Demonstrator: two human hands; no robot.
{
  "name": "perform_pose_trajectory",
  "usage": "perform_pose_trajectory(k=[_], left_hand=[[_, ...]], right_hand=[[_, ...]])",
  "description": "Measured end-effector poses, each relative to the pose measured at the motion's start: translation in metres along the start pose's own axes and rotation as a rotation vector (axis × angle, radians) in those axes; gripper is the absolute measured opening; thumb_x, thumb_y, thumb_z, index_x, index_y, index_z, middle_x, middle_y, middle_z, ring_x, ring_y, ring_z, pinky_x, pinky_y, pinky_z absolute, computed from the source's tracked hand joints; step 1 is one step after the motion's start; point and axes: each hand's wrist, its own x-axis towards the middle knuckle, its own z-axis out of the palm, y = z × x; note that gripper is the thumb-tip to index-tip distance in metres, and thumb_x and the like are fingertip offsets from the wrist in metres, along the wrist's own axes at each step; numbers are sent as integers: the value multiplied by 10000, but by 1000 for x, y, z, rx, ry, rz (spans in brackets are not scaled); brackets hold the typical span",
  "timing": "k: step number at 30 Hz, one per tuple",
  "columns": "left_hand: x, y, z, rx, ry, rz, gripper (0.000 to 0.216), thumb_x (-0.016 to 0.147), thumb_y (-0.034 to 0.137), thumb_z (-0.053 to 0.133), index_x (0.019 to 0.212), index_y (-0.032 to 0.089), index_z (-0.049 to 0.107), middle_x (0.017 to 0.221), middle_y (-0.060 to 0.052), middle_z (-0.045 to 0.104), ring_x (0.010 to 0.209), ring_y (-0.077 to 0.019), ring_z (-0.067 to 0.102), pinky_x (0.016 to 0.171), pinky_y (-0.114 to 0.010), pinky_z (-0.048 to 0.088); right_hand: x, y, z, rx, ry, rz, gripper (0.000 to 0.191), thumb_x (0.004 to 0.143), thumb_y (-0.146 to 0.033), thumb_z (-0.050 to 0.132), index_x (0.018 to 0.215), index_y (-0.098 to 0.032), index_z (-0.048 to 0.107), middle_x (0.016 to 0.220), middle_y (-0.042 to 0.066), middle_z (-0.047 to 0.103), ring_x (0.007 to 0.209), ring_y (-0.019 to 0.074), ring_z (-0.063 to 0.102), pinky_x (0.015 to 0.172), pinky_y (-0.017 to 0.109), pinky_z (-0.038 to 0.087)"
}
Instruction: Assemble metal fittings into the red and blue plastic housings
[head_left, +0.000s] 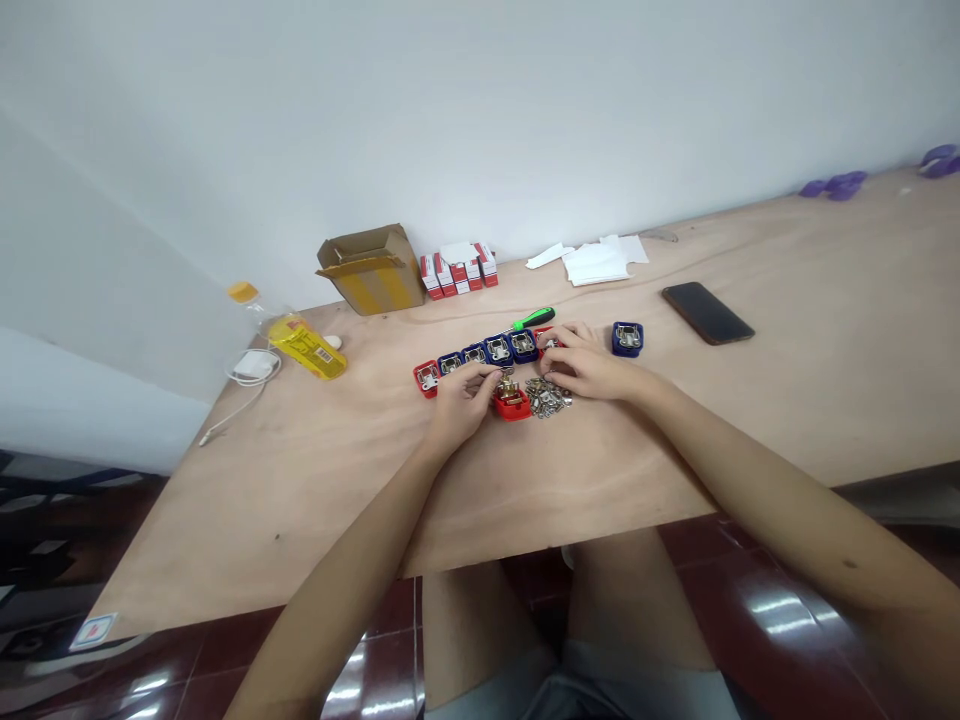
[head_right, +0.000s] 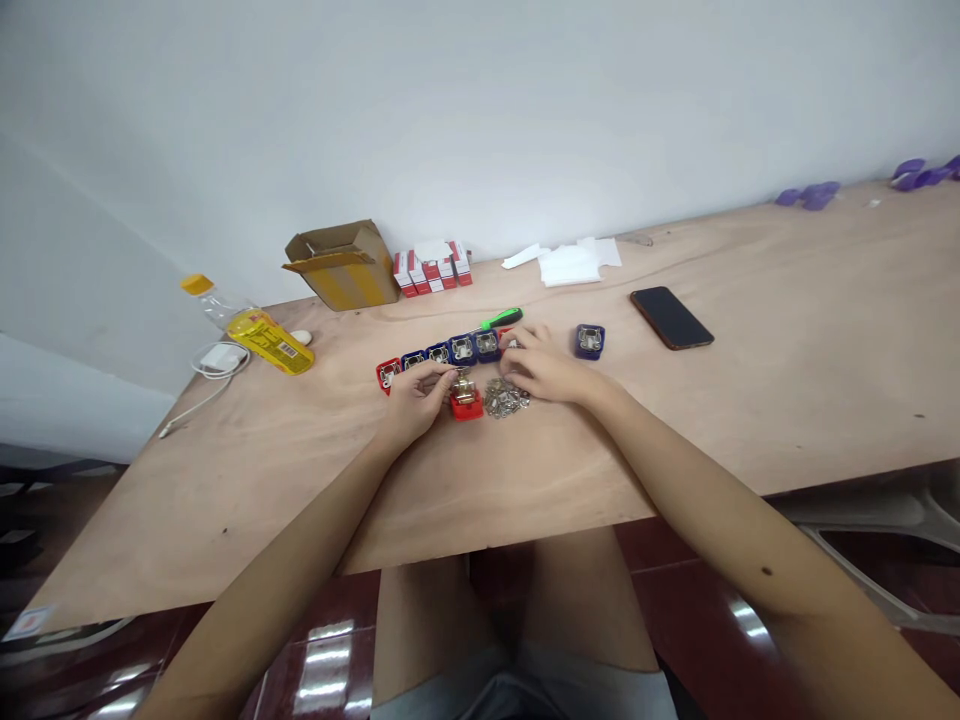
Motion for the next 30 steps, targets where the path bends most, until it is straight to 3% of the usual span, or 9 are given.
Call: perform_pose_trajectory(k=[9, 14, 19, 25, 30], left_hand=[[0, 1, 0, -1, 1, 2, 318, 986, 481, 716, 958, 172, 789, 963, -103, 808, 824, -210, 783, 754, -333, 659], [-1, 2, 0, 14, 6, 10, 303, 991, 466, 714, 958, 175, 791, 963, -100, 807, 829, -210, 781, 757, -334, 660], [0, 2, 0, 2, 0, 12, 306, 990, 466, 716, 960, 171, 792, 955, -99, 803, 827, -208, 778, 745, -326, 659], [-1, 1, 0, 6, -2, 20, 297, 999, 452, 707, 966, 168, 788, 959, -97, 808, 832, -208, 784, 762, -331, 665], [-1, 1, 0, 19, 2, 24, 271, 995, 428, 711, 965, 171, 789, 946, -88, 803, 830, -204, 784, 754, -321, 664]], right_hand=[[1, 2, -1, -46, -11, 16, 200, 1021, -286, 612, 1008, -228, 803, 1379, 150, 609, 1305, 418, 461, 1131, 643, 382], [-2, 7, -1, -48, 4, 6, 232, 1011, -340, 647, 1107, -245, 836, 1426, 152, 615, 1330, 435, 452, 1123, 663, 376], [-3, 12, -1, -52, 13, -29, 211, 993, -329, 672, 958, -253, 866, 1485, 92, 636, 1344, 430, 439, 1137, 662, 355], [-3, 5, -2, -65, 0, -24, 257, 995, -351, 677, 1119, -219, 859, 1476, 156, 621, 1355, 440, 456, 1128, 639, 365], [-3, 2, -3, -68, -4, -28, 219, 948, -318, 714, 1048, -206, 874, 1446, 164, 632, 1347, 446, 462, 1120, 624, 368]])
